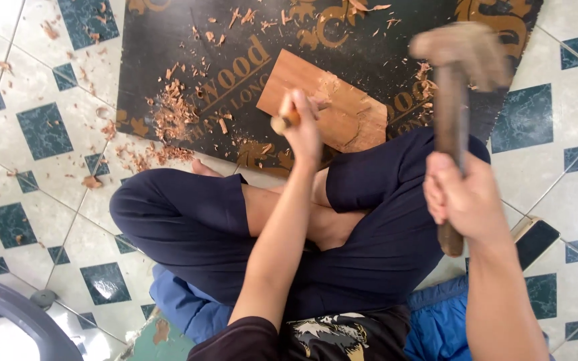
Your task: Carving a piece of wood using a hammer and a chisel while sitting on the floor.
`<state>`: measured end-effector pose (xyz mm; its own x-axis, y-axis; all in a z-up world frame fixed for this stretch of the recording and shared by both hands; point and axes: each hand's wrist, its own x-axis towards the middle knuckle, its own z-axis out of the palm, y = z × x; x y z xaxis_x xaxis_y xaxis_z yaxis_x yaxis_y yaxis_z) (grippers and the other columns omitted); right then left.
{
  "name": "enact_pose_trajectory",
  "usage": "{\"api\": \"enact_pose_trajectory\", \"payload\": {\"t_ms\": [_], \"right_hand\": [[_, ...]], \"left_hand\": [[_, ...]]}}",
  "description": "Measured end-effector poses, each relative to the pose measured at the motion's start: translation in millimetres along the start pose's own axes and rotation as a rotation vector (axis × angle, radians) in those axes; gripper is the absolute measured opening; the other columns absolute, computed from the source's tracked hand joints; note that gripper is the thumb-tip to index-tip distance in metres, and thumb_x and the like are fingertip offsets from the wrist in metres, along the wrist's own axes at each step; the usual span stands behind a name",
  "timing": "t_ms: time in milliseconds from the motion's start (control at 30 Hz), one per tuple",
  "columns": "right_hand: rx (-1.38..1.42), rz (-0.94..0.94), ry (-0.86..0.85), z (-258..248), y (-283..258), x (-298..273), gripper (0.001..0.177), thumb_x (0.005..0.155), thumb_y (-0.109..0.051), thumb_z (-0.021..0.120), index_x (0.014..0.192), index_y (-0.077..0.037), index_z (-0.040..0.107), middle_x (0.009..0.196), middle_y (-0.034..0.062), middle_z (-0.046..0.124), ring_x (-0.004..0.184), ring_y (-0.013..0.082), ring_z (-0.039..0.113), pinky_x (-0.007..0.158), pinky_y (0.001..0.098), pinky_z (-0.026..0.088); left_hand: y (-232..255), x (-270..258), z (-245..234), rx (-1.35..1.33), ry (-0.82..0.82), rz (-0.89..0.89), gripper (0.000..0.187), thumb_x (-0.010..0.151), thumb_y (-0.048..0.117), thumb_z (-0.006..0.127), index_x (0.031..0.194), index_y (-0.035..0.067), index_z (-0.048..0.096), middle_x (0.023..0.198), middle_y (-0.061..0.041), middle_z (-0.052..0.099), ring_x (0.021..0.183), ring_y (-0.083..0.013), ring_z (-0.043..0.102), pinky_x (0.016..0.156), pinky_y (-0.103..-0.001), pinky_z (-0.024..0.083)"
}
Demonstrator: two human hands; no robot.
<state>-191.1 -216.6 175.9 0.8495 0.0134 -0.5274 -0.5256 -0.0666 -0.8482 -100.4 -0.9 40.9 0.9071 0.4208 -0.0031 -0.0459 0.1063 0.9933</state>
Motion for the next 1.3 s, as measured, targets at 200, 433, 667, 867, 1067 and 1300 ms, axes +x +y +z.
{"api": "enact_pose_trajectory", "payload": {"t_ms": [200,433,667,867,1067,1300], "right_hand": [[0.288,-0.018,0.073,-22.0,20.9,0.9,0.032,0.111,-0.037,0.052,0.096,-0.009,0.052,0.059,-0.0019,0.043,0.042,0.0044,0.037,0.036,0.0194,0.033],[0.540,-0.069,0.012,-25.0,29.8,6.8,0.046,0.105,-0.058,0.052,0.095,-0.013,0.050,0.058,-0.0061,0.039,0.040,0.0012,0.032,0.035,0.0179,0.029],[0.609,-0.074,-0.026,-25.1,38.4,0.2,0.050,0.099,-0.067,0.054,0.096,-0.016,0.053,0.058,-0.0071,0.041,0.041,0.0010,0.033,0.036,0.0176,0.029],[0.534,-0.079,0.030,-19.8,39.2,7.3,0.052,0.101,-0.068,0.049,0.096,-0.017,0.051,0.059,-0.0075,0.039,0.041,0.0009,0.032,0.038,0.0173,0.029],[0.566,-0.074,0.007,-30.5,53.5,17.7,0.048,0.106,-0.065,0.047,0.099,-0.018,0.055,0.060,-0.0091,0.040,0.043,0.0007,0.034,0.039,0.0180,0.030],[0.468,-0.085,0.060,-25.1,54.2,21.3,0.045,0.107,-0.066,0.047,0.100,-0.022,0.054,0.060,-0.0106,0.041,0.042,0.0000,0.035,0.040,0.0163,0.028]], "left_hand": [[9.9,79.6,-16.5,0.518,-0.485,0.423,0.036,0.082,-0.005,0.073,0.115,0.008,0.070,0.110,-0.006,0.065,0.096,-0.0259,0.069,0.087,-0.035,0.056],[-43.9,99.8,-53.4,1.477,-0.837,0.568,0.042,0.079,0.007,0.071,0.120,0.011,0.061,0.127,-0.003,0.055,0.072,-0.0339,0.072,0.063,-0.045,0.059],[-36.8,85.4,-85.6,1.670,-0.750,0.520,0.015,0.077,0.008,0.073,0.086,0.011,0.061,0.076,-0.009,0.069,0.059,-0.0275,0.071,0.053,-0.037,0.055],[17.1,42.6,-43.7,1.092,-0.888,0.506,0.057,0.081,0.058,0.084,0.111,0.011,0.070,0.102,-0.009,0.050,0.073,-0.0238,0.065,0.059,-0.036,0.059],[6.4,13.9,-14.5,0.647,-1.016,0.722,0.033,0.098,0.037,0.064,0.104,0.006,0.054,0.102,-0.008,0.053,0.086,-0.0227,0.066,0.063,-0.031,0.059],[6.9,18.6,-15.9,0.662,-1.056,0.723,0.054,0.088,0.009,0.068,0.137,0.011,0.045,0.118,-0.007,0.052,0.104,-0.0237,0.056,0.093,-0.034,0.046]]}}
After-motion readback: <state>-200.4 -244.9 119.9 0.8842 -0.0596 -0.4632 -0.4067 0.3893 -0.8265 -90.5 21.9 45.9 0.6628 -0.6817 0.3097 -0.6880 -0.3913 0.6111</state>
